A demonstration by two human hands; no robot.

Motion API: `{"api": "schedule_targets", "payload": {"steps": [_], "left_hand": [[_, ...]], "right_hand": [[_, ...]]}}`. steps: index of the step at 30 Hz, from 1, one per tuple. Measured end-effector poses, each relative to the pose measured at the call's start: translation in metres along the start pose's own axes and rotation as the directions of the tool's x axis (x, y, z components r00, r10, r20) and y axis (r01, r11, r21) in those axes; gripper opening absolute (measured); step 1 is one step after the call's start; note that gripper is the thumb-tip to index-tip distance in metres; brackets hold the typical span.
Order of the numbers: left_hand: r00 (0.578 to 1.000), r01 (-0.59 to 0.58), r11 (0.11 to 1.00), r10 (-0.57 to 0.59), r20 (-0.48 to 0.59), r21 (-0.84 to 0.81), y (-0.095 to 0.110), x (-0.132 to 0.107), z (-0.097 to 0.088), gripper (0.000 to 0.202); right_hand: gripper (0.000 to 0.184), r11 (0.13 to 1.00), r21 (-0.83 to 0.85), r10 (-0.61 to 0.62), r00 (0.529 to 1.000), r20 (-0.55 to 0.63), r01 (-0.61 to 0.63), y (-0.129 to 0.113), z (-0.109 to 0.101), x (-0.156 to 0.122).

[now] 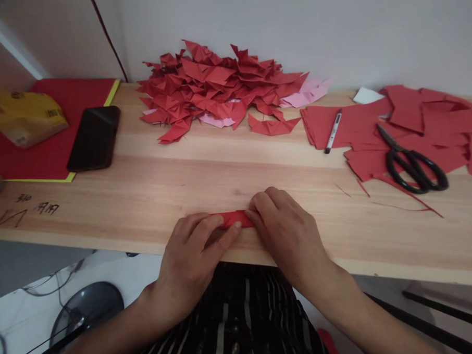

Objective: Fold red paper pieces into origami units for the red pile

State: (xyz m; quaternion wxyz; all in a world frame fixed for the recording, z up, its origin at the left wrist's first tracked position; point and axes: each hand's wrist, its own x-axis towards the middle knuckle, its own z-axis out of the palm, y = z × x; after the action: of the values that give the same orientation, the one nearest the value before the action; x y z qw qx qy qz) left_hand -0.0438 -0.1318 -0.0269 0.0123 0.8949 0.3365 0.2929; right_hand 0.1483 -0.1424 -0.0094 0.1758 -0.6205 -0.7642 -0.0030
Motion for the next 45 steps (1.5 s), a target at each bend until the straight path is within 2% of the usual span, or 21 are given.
{"api": "schedule_targets", "payload": {"steps": [7,12,17,23,35,40,45], "left_hand": [[0.998,-0.038,0.998,0.041,0.051,-0.049,-0.001,-0.004,-0.003,0.033],[0.998,-0.045,0.998,0.046,0.038,-0.051,-0.001,-0.007,-0.001,0.034],[0.997,-0.056,0.998,0.058,0.047,-0.027,-0.002,-0.008,0.000,0.036],[0.998,-0.055,0.998,0.055,0.021,-0.025,-0.002,-0.010,0.002,0.036],[0.996,-0.075,0.993,0.070,-0.053,-0.089,-0.004,-0.007,0.001,0.031],[0.997,-0.068,0.996,0.066,-0.039,-0.063,-0.003,-0.007,0.001,0.029],[0.994,-0.088,0.994,0.084,-0.064,-0.061,-0.004,-0.007,0.002,0.027]], "right_hand": [[0.013,0.997,0.068,0.023,1.000,0.013,-0.024,-0.001,-0.001,0.001],[0.012,0.995,0.092,0.044,0.998,0.047,-0.049,-0.002,-0.002,0.001],[0.013,0.992,0.122,0.030,1.000,0.009,-0.031,-0.001,-0.001,0.001],[0.012,0.982,0.184,0.034,0.999,-0.011,-0.031,0.001,0.000,0.002],[0.016,0.987,0.157,0.014,1.000,0.027,-0.018,0.003,0.000,-0.001],[0.018,0.989,0.146,0.006,0.998,0.065,-0.016,0.004,-0.003,0.001],[0.017,0.962,0.273,-0.007,0.997,0.077,-0.014,0.008,-0.005,0.000]]}}
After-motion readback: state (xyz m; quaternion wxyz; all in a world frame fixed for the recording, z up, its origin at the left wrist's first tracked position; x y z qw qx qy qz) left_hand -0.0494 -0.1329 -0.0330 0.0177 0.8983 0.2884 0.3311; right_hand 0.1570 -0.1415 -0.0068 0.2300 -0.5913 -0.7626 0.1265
